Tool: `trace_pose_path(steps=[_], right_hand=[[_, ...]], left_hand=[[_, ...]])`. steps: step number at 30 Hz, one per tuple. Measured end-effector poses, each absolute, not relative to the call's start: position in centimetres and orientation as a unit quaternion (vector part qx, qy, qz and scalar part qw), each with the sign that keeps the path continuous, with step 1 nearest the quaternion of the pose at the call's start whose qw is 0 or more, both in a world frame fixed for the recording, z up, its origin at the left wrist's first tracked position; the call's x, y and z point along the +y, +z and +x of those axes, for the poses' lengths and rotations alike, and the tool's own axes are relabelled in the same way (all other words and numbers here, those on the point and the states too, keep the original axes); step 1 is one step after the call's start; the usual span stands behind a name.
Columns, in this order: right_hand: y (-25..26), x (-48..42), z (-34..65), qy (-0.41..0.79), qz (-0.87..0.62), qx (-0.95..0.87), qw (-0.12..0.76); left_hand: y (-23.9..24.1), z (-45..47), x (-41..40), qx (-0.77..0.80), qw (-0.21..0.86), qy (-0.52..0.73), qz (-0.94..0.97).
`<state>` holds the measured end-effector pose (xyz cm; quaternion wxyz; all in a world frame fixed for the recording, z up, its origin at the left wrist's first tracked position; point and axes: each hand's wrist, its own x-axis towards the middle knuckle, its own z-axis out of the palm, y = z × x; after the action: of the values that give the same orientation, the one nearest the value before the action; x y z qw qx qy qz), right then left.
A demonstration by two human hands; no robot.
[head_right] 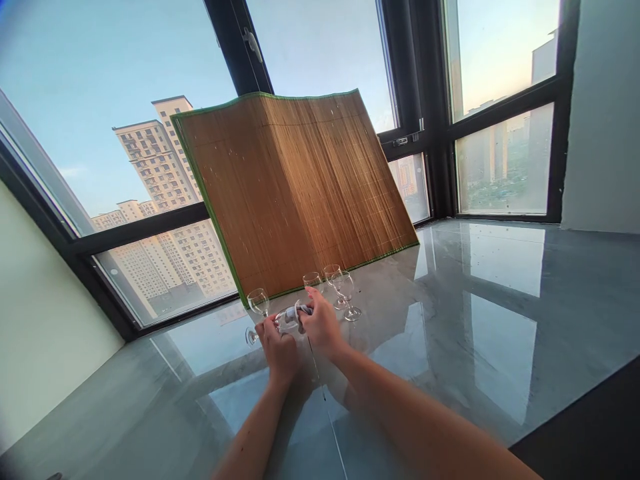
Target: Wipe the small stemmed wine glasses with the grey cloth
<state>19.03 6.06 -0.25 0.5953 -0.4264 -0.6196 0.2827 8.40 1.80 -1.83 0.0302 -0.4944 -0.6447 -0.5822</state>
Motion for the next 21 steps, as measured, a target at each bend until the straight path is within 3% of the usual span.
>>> trace_pose_path(steps=[21], right_hand=[[0.79, 5.10, 18.95, 0.383, -0.370, -0.592, 0.605]], left_hand=[[-1.73, 7.98, 1.86, -0.575, 0.101, -0.608, -0.538]])
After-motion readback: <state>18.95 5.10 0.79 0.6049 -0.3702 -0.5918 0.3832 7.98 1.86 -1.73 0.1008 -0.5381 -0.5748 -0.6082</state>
